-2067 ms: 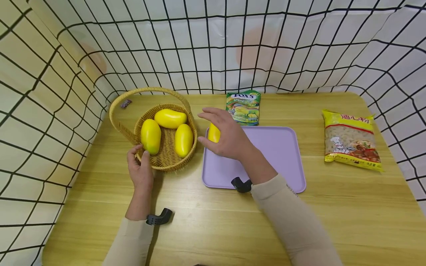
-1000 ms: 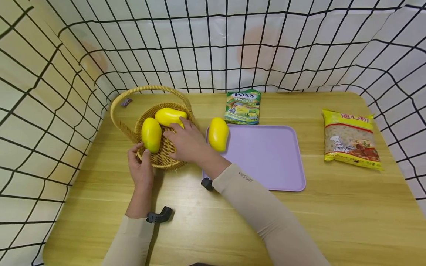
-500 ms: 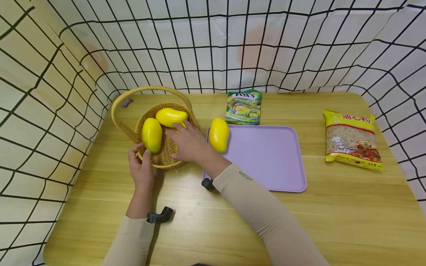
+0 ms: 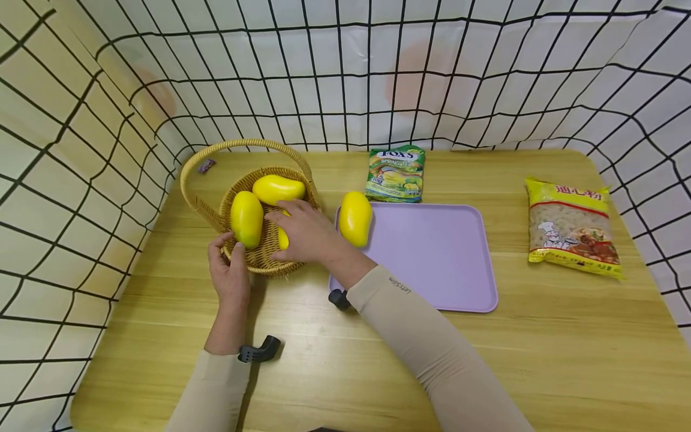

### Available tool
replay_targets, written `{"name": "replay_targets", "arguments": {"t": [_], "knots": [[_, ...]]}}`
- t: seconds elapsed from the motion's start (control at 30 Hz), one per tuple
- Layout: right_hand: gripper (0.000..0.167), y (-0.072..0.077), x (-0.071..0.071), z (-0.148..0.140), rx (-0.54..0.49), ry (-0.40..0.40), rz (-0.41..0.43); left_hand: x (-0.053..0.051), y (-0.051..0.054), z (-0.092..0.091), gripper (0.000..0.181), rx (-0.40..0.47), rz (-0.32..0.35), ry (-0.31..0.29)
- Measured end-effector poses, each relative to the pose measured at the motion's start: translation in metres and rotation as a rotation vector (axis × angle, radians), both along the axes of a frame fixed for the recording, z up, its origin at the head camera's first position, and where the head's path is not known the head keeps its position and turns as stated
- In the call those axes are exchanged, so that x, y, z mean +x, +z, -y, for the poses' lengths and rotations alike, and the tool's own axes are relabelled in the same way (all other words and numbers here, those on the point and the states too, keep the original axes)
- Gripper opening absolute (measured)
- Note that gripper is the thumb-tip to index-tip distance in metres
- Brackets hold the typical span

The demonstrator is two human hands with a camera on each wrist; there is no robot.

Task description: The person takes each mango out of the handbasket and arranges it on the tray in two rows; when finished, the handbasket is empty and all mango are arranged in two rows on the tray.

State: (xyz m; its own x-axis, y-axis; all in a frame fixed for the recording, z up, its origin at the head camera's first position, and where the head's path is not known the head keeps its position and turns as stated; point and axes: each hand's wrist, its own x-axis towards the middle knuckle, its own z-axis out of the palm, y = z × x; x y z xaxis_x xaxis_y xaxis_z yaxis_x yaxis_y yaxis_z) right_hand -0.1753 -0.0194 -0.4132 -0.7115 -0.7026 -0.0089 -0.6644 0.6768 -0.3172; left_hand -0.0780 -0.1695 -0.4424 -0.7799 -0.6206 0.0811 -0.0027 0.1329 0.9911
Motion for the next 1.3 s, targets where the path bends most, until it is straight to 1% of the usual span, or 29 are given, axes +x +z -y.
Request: {"name": "replay_targets", "arguments": {"t": [0.13, 0.37, 0.6, 0.77, 0.83, 1.0, 1.03, 1.13, 1.3], "knots": [[0.089, 0.0, -0.001, 0.0, 0.004, -0.009, 0.013, -0.001, -0.002, 0.001, 0.033, 0.01, -0.007, -0.001], [0.092, 0.002, -0.001, 0.001, 0.034, -0.055, 0.071, -0.002, -0.003, 0.001, 0.034, 0.01, -0.025, 0.0], [0.089, 0.003, -0.001, 0.002, 0.079, -0.034, 0.056, -0.002, -0.002, 0.0, 0.034, 0.001, -0.022, -0.001], [0.081, 0.002, -0.002, 0.003, 0.093, -0.031, 0.049, -0.002, -0.002, 0.0, 0.034, 0.006, -0.02, -0.007], [0.078, 0.001, -0.003, 0.003, 0.086, -0.03, 0.048, -0.004, -0.008, 0.002, 0.034, 0.004, -0.013, -0.005], [0.076, 0.001, -0.002, 0.004, 0.077, -0.032, 0.057, -0.011, -0.031, 0.011, 0.033, -0.013, 0.005, 0.007], [0.076, 0.001, -0.002, 0.004, 0.077, -0.032, 0.06, -0.012, -0.034, 0.013, 0.033, -0.013, 0.002, 0.005], [0.076, 0.002, -0.002, 0.004, 0.085, -0.033, 0.065, -0.013, -0.037, 0.015, 0.033, -0.009, -0.002, -0.001], [0.076, 0.002, -0.001, 0.004, 0.101, -0.03, 0.063, -0.013, -0.036, 0.015, 0.033, -0.013, -0.003, 0.002]]}}
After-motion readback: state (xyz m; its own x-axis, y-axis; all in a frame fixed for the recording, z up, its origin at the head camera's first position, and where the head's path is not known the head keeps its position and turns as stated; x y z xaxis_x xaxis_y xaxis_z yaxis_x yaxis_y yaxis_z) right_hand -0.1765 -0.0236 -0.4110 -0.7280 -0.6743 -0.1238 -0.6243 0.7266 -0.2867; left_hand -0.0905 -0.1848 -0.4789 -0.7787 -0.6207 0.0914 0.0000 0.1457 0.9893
